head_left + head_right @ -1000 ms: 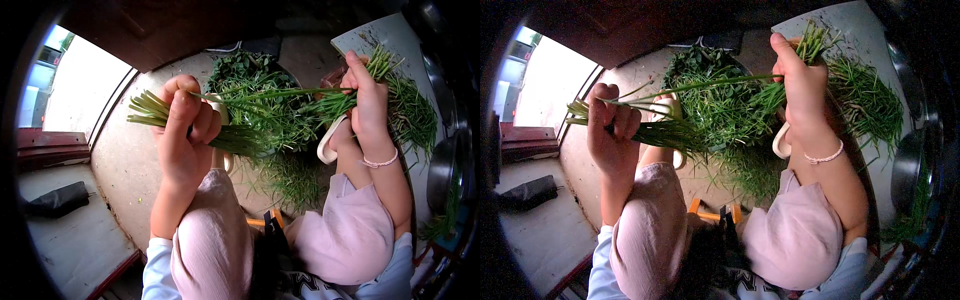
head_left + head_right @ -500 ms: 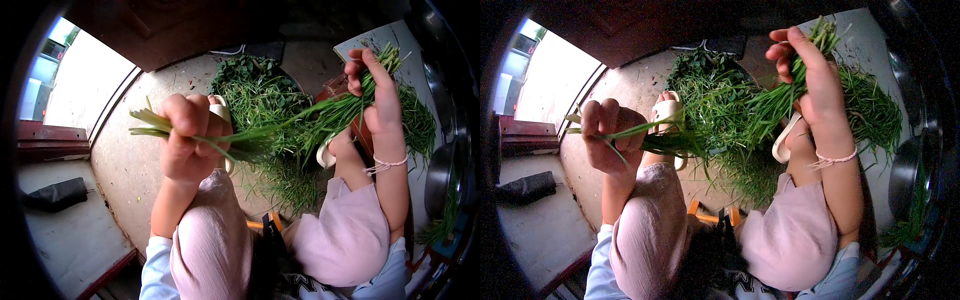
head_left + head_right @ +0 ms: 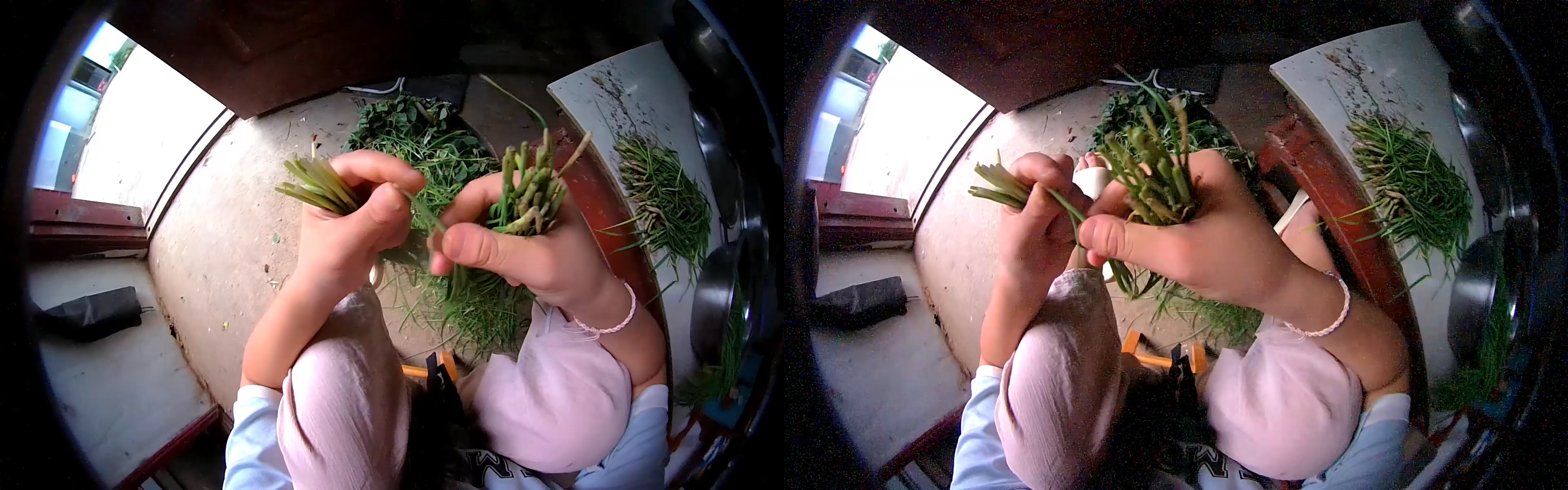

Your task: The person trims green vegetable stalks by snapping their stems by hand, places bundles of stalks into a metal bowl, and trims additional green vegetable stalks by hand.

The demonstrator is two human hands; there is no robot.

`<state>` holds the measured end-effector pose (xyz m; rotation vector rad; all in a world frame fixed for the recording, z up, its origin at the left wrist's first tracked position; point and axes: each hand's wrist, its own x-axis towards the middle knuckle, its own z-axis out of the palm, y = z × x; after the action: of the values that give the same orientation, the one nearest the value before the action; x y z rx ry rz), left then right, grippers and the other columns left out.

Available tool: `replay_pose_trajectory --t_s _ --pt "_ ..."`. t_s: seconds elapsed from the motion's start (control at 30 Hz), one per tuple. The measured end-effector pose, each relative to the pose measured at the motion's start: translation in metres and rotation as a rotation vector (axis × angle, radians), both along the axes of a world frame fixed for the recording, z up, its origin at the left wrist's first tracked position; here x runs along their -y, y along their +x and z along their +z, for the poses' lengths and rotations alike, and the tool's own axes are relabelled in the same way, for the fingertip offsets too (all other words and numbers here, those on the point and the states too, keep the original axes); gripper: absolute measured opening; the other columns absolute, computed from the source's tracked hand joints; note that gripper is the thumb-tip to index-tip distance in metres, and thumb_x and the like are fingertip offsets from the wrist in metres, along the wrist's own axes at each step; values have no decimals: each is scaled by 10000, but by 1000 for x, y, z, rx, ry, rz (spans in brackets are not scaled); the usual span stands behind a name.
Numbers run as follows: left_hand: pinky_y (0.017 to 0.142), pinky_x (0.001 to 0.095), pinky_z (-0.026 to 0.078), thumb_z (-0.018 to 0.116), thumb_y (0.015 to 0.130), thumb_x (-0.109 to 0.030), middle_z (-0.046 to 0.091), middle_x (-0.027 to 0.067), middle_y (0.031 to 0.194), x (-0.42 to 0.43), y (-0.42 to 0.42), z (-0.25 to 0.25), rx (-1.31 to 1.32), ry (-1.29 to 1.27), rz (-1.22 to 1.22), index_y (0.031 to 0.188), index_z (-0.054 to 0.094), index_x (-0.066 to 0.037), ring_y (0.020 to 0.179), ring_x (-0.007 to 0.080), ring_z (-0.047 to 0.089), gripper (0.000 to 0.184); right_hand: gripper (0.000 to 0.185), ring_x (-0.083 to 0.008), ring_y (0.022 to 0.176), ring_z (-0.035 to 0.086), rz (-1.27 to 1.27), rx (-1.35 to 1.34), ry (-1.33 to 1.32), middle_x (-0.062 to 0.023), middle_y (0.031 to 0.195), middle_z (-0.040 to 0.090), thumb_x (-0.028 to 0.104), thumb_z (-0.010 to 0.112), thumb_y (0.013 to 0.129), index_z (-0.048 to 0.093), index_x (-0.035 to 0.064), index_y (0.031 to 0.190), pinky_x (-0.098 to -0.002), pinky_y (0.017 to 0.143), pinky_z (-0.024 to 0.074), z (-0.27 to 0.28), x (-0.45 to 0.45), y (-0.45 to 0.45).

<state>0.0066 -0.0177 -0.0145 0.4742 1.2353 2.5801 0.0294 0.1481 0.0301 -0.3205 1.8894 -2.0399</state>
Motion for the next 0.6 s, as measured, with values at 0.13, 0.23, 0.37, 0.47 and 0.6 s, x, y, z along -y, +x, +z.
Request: replay_pose_trajectory --t_s 0.13,0.23,0.37,0.47,0.6 --pt "413 157 251 614 731 -126 454 -39 593 0 -3 1 -14 -214 63 909 539 -1 467 10 342 230 198 -18 445 419 -84 71 5 -34 628 584 208 599 749 556 15 760 -137 380 280 6 -2 -1" --pt "432 147 285 649 670 -28 516 -32 601 -1 -4 7 -213 -413 46 747 585 9 492 -2 382 107 186 -17 467 440 -88 32 45 -22 615 575 207 599 747 558 26 740 -132 384 285 3 -3 -1" --pt "465 155 355 616 689 11 559 4 624 -5 0 13 -152 -424 88 692 574 -3 533 29 467 45 175 -19 483 456 -112 -6 62 -2 589 555 204 585 748 559 33 722 -138 381 289 -2 -3 0" --pt "466 155 356 607 706 -3 556 2 622 -3 0 15 -208 -529 278 700 571 -5 533 33 466 36 164 -26 494 469 -108 44 101 -3 583 546 187 565 749 556 27 718 -142 381 293 1 -4 1" --pt "464 145 335 580 740 -27 533 -15 623 0 -8 12 -51 -560 513 769 583 1 526 19 440 40 147 -30 495 471 -97 46 80 -12 593 544 162 534 758 552 22 719 -143 381 294 -2 -5 3"
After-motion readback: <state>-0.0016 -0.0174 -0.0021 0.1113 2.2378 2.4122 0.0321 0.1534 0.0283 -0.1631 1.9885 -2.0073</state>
